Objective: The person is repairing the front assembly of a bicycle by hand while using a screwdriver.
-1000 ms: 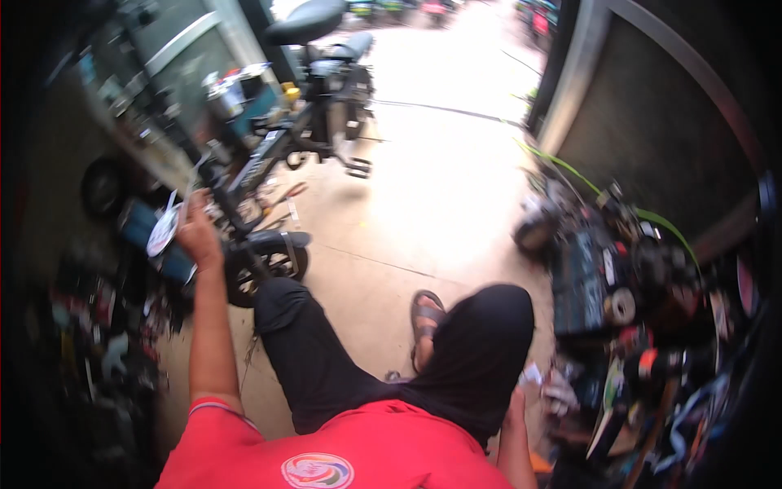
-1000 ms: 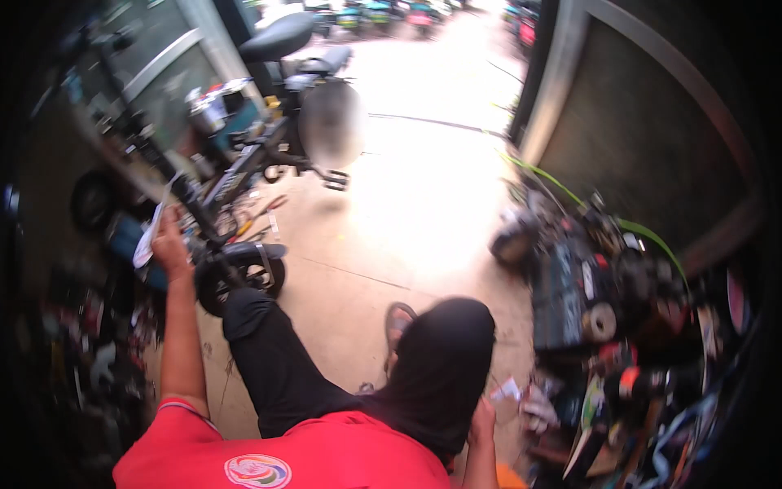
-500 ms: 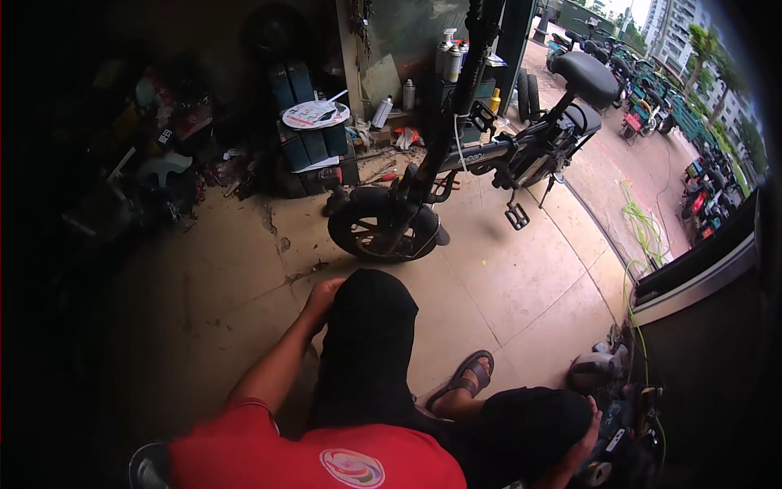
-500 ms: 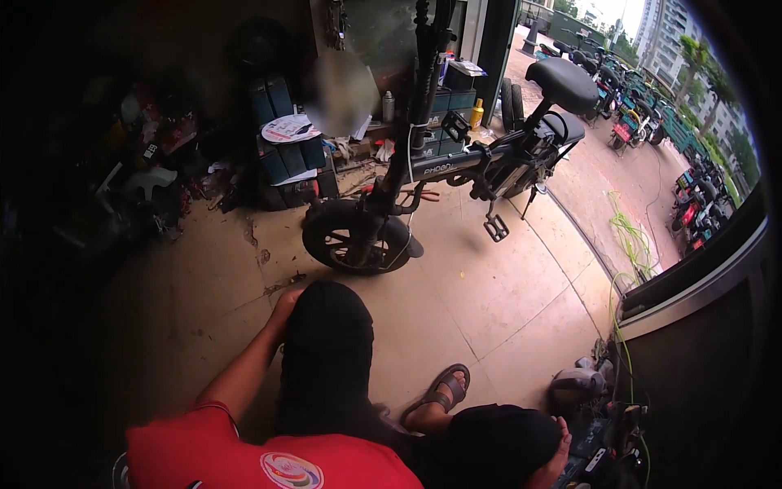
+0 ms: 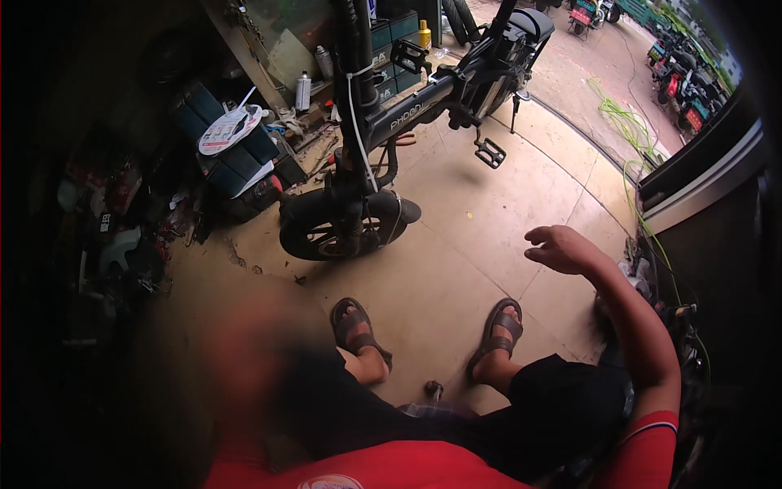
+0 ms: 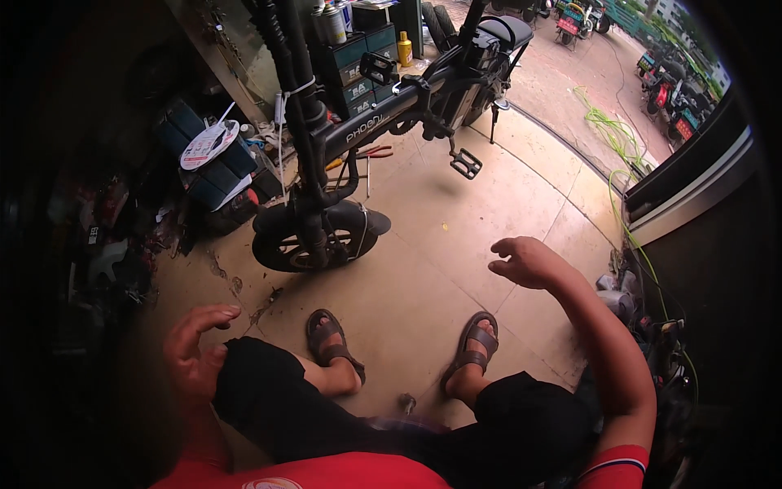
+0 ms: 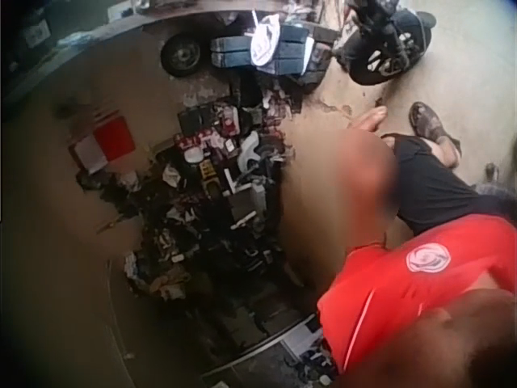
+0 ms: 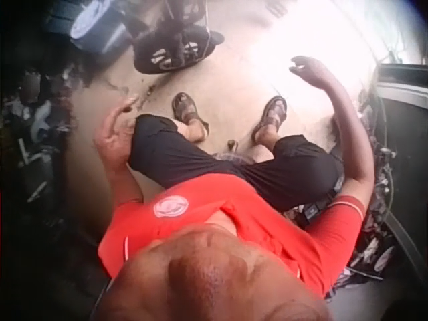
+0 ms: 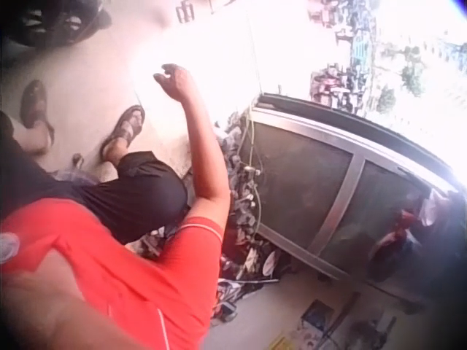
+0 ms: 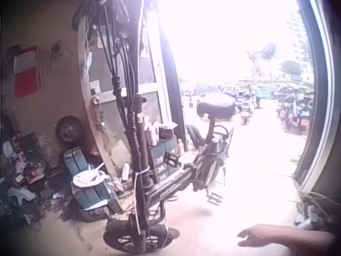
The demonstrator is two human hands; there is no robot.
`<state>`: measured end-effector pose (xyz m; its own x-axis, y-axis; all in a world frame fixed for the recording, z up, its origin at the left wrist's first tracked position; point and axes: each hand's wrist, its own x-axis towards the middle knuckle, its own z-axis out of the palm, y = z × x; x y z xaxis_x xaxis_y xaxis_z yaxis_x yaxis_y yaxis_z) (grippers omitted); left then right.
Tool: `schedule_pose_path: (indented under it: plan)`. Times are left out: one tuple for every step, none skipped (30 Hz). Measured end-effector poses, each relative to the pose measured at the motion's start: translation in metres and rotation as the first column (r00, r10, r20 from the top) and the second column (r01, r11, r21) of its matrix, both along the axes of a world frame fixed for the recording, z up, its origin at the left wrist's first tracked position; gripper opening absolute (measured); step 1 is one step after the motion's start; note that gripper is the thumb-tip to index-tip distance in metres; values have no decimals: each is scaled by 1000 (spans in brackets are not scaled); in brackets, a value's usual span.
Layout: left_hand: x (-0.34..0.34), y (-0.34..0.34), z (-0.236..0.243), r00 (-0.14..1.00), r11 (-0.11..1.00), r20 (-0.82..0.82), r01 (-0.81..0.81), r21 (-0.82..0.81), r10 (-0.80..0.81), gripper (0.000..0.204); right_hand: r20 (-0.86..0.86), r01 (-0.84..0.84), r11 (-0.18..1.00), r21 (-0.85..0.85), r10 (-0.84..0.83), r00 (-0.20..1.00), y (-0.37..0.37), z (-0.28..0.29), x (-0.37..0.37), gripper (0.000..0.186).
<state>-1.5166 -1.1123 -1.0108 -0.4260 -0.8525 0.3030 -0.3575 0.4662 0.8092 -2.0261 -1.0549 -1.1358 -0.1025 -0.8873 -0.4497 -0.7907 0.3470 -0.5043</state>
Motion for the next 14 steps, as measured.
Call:
schedule_pose_path:
  plan:
    - [-18,0,6,980,986,183,99,-137,-73,33,-99,-113,993,30,116,988,-32,-29,-8,54]
    - [-34,-2,10,923,942,366,221,-254,-118,29,-224,-229,971,74,240,945,-65,-65,-16,56]
    - [-45,-5,10,869,916,492,245,-318,-62,17,-274,-241,968,76,253,928,-100,-95,-13,54]
    - [-46,-6,12,848,924,529,222,-313,-25,14,-269,-253,966,46,255,929,-132,-123,-11,47]
    - [-44,-8,12,825,930,566,199,-309,11,11,-244,-222,973,-66,200,949,-167,-157,-9,44]
    - [-33,-7,5,812,925,562,77,-373,159,10,-211,-203,965,-166,166,963,-200,-196,0,41]
    - [-16,-7,-17,798,903,532,-33,-429,282,9,-165,-143,962,-231,106,981,-219,-230,2,42]
    - [-6,-3,-20,684,903,617,-154,-400,390,13,-104,-71,952,-299,42,994,-237,-258,4,42]
    - [30,3,-38,522,801,655,-97,-591,546,19,-86,-45,954,-297,20,996,-255,-286,9,44]
    - [55,7,-52,336,667,628,0,-745,702,28,-60,-33,954,-297,15,998,-273,-308,21,46]
    - [43,3,-52,313,665,634,11,-747,707,28,-19,-30,975,-222,26,999,-291,-319,29,51]
    - [27,4,-53,386,728,625,-243,-641,679,22,6,-33,974,-224,35,999,-305,-331,34,51]
    - [-7,11,-53,457,745,592,-474,-470,664,19,-3,-3,964,-267,2,1000,-317,-345,40,53]
    - [-13,-2,-52,449,748,602,-467,-473,661,19,-17,35,951,-307,-42,999,-328,-361,40,56]
